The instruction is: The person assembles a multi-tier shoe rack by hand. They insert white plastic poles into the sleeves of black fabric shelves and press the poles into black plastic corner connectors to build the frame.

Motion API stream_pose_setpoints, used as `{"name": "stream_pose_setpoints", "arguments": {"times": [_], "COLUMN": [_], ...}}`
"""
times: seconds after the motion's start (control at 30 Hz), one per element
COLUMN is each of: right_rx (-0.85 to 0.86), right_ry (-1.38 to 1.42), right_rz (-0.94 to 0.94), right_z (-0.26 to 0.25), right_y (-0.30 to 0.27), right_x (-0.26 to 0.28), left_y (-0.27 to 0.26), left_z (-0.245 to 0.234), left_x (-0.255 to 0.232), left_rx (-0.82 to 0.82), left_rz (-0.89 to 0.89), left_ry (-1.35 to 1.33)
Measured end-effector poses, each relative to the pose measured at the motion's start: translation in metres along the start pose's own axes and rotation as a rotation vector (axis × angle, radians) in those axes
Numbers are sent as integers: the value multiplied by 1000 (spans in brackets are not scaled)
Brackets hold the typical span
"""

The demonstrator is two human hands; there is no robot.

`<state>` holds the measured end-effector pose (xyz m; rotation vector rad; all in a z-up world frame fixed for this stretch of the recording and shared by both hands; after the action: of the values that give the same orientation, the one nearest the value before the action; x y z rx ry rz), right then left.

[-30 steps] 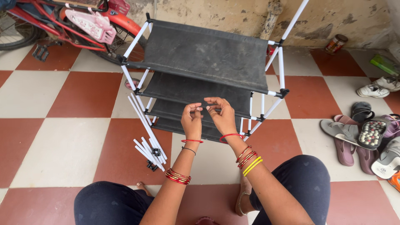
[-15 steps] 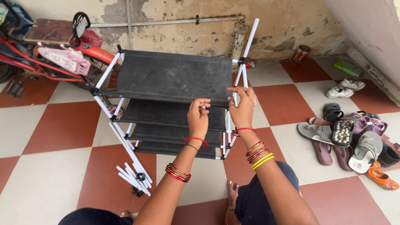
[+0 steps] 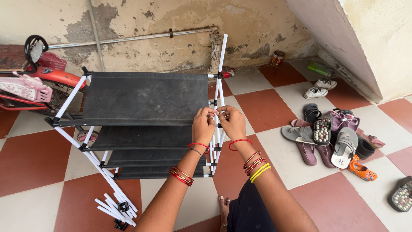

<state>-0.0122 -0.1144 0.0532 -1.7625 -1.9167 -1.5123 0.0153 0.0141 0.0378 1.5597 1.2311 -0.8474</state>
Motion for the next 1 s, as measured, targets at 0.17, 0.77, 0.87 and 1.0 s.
{"name": "stream_pose_setpoints", "arguments": {"times": [0.17,0.77,0.87,1.0], "right_rx": [78,-189,-208,-225], "right_ry": [109,209,205,181], "right_rz": [219,158,161,110], "right_z": [-13,16,28,35], "right_y": [7,113,132,155], "right_x": [9,-98,-107,-116], "left_y": [19,33,33,34], "left_z": [13,25,26,26], "left_x": [-5,7,6,5], "left_rx": [-4,271,286,319], "left_rz": [60,38,38,20], "left_ry": [201,717,782,808]}}
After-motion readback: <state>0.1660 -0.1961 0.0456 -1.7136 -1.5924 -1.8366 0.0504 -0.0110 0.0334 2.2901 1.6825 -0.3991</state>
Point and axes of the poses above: each hand's wrist, its own y-axis towards the middle knuckle, its own z-axis out of the palm, x = y × z, the point moved 2 cm from there along y, towards the middle knuckle, and after that the axes turned 12 degrees about -z, right-handed, at the moved point
